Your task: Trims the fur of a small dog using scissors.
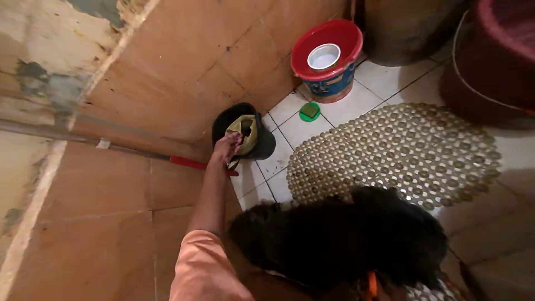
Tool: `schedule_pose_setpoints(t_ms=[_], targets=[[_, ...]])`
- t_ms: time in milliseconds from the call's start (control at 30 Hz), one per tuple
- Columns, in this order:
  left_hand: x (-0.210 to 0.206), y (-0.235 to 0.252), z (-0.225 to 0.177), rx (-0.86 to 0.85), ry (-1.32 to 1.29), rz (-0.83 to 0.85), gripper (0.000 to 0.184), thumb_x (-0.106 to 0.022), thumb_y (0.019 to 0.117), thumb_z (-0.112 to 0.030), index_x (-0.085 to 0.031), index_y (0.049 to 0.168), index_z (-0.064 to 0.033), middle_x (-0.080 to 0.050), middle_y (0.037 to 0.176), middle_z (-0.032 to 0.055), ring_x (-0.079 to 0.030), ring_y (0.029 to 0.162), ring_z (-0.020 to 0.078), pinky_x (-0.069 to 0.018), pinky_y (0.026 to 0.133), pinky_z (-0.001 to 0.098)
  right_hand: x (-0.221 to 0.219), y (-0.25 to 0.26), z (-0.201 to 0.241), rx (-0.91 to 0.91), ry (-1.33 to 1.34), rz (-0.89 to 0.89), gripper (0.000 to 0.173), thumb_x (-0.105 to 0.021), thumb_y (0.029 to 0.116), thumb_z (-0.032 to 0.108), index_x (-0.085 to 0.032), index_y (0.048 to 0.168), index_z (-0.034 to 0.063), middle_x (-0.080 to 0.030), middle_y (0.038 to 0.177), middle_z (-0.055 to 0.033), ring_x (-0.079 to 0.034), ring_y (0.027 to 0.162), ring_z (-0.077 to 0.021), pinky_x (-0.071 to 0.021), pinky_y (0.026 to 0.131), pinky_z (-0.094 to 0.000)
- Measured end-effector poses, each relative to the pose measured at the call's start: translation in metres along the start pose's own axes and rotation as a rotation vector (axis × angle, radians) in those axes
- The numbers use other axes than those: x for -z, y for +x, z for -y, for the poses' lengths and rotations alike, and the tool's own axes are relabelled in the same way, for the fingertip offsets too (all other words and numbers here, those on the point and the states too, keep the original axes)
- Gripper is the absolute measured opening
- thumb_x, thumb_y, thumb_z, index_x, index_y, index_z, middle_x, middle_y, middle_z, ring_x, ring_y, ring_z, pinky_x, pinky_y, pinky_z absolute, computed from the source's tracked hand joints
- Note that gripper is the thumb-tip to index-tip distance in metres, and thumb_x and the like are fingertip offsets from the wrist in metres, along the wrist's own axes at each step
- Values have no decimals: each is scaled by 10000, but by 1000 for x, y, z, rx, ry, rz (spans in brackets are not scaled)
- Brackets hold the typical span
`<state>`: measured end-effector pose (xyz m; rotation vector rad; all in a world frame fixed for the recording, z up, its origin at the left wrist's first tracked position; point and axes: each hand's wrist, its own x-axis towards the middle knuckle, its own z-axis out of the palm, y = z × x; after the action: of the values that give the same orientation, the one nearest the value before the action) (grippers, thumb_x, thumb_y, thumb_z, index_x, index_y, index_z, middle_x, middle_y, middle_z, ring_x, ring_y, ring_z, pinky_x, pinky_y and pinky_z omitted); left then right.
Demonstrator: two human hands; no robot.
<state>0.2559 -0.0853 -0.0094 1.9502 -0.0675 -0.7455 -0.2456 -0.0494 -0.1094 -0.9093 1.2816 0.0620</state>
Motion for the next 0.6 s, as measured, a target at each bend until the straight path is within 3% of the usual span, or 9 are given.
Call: schedule_pose_setpoints(t_ms=[67, 200, 300, 367, 400, 467, 533, 600], targets=[[0, 11, 6, -5, 47, -23, 285, -430, 1096, -85, -581, 1322, 1, -675, 1148, 110, -651, 883, 133, -543, 793, 284, 2, -1, 1, -18, -29, -13, 462, -446, 1093, 276, -516, 1375, -84, -649, 1162, -248, -659, 979, -277, -553, 867, -476], [-7, 31, 12, -27, 227, -147, 270, -487, 1087, -112, -634, 1276, 12, -687, 1129, 143, -646, 884, 174, -540, 797, 334, 2, -5, 6, 22, -17, -29, 382, -460, 1084, 206, -546, 1280, -110, -641, 1019, -169, -633, 856, -158, -558, 800, -375], [-5, 42, 15, -82, 766, -71, 306, -614, 1043, -191, -677, 1249, 27, -668, 1276, 232, -628, 1213, 339, -472, 1069, 495, 2, -5, 2, 32, -13, -36, 355, -481, 1072, 182, -577, 1229, -121, -651, 991, -171, -636, 849, -161, -555, 812, -379], [-3, 51, 14, -43, 1150, 74, 494, -615, 1036, -346, -599, 1380, 9, -547, 1439, 287, -464, 1400, 450, -342, 1172, 612, 2, -5, 0, 49, -16, -42, 334, -496, 1060, 178, -598, 1188, -113, -653, 965, -161, -643, 835, -158, -563, 801, -378], [-5, 50, 13, -13, 1250, 99, 539, -554, 1063, -393, -549, 1436, -4, -499, 1487, 294, -415, 1435, 471, -326, 1169, 635, 3, -7, 1, 51, -24, -42, 340, -507, 1057, 177, -608, 1189, -119, -661, 978, -182, -649, 850, -182, -561, 815, -403], [-10, 34, 10, 16, 1383, -31, 532, -502, 1085, -351, -514, 1456, 29, -387, 1566, 310, -318, 1484, 495, -316, 1147, 682, 4, -12, 6, 31, -48, -34, 357, -525, 1058, 181, -618, 1200, -133, -677, 1010, -237, -666, 900, -259, -551, 861, -470], [-15, 15, 6, -41, 1475, -280, 518, -581, 1037, -282, -532, 1407, 76, -459, 1502, 324, -478, 1379, 484, -430, 1074, 648, 4, -16, 10, 3, -64, -44, 367, -558, 1045, 225, -654, 1164, -108, -696, 1001, -233, -678, 924, -299, -544, 882, -509], [-15, 6, 0, -215, 1393, -386, 656, -684, 971, -397, -527, 1431, 43, -461, 1495, 339, -507, 1342, 508, -446, 1056, 655, 7, -15, 11, -58, -88, -22, 406, -575, 1047, 300, -672, 1187, -68, -706, 1061, -236, -688, 1002, -334, -533, 935, -541]])
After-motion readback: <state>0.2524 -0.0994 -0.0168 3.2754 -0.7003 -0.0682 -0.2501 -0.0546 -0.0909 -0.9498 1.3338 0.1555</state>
